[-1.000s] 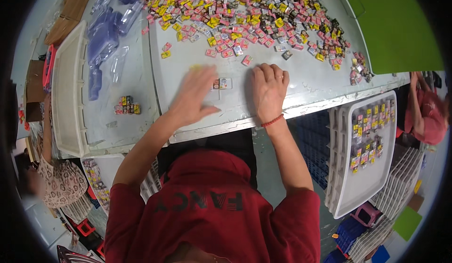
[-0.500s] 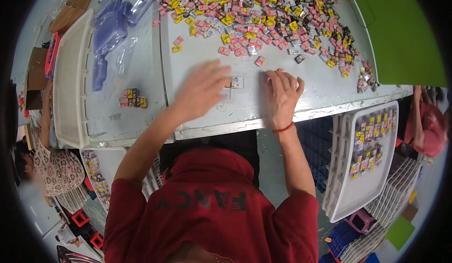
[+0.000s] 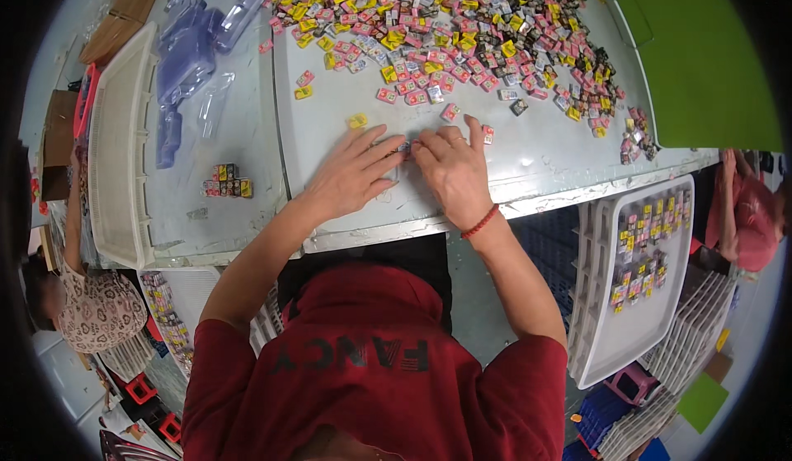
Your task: Packaging small toy parts into plastic bags.
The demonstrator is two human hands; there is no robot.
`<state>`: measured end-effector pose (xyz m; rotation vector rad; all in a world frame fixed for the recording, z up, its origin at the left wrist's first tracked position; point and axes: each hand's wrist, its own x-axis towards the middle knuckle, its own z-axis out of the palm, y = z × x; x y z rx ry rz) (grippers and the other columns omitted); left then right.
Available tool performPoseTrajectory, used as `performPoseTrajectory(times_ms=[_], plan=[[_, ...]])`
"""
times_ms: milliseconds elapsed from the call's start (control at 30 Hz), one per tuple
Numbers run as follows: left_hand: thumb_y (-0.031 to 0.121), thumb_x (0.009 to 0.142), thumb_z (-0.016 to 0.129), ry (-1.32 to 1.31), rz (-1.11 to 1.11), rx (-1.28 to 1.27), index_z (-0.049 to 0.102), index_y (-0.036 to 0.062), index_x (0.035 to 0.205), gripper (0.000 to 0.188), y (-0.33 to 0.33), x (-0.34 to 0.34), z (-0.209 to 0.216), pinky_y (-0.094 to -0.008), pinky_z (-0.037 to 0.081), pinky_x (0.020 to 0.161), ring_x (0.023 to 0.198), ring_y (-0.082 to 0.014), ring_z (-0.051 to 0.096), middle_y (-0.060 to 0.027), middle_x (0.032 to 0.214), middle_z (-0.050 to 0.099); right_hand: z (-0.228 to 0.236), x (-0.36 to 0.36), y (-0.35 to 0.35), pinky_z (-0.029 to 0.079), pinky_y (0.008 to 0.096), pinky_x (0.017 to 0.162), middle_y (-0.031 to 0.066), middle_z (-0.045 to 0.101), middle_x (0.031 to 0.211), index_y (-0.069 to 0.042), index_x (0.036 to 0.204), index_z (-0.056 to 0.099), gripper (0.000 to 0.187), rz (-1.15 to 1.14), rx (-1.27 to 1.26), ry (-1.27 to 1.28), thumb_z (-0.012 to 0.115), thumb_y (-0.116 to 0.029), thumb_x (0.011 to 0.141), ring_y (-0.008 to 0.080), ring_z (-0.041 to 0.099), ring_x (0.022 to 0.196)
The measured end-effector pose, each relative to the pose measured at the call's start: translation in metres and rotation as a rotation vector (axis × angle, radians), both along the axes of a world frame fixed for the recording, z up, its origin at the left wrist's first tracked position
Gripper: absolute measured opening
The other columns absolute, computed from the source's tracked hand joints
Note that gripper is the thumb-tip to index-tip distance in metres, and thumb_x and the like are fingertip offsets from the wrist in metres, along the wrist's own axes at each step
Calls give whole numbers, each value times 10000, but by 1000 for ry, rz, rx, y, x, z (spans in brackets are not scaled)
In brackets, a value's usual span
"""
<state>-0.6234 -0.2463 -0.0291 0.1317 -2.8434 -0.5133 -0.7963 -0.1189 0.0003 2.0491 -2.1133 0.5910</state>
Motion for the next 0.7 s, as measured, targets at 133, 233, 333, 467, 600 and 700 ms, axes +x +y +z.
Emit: performPoseTrajectory(times_ms=[133,233,333,467,600,700], plan=[[273,857,640,-6,6,-16,590,81,1208,404,0,3,-1,-437,306,1071,1295,-268,395,-50,1381,481,4,-6,-7,333,493,1023,-9,674,1008,-112,923,704,197,101,85,32,722,-119,728,188,593,938],[272,859,636,17,2,8,589,77,1208,403,0,1,0,-436,302,1073,1300,-267,389,-58,1376,487,-13,-8,1,338,487,1020,-21,680,1007,-122,915,712,183,89,-67,-63,728,-129,732,170,594,935],[266,863,631,1,-6,37,583,69,1221,411,1,1,2,-437,297,1076,1307,-268,383,-67,1378,488,-25,-4,6,342,480,1017,-31,685,1009,-126,913,717,181,64,-135,-79,735,-140,734,153,596,926],[260,867,626,-3,5,48,570,59,1244,431,-1,3,3,-440,292,1078,1312,-275,377,-75,1388,479,-29,-3,1,336,494,1018,-31,686,1018,-121,916,715,197,70,-145,-96,747,-142,723,175,591,983],[251,860,629,-24,17,39,567,57,1251,441,1,5,4,-444,286,1082,1320,-287,367,-76,1397,470,-23,13,9,325,541,1011,47,615,1172,-96,998,690,268,2,-120,-74,729,-199,754,276,519,1125],[244,857,628,-38,10,44,557,64,1263,450,1,2,9,-451,287,1083,1325,-301,361,-83,1409,455,-27,14,20,318,557,1014,97,537,1268,-84,1102,641,388,-80,-70,-99,723,-271,772,316,459,1190]])
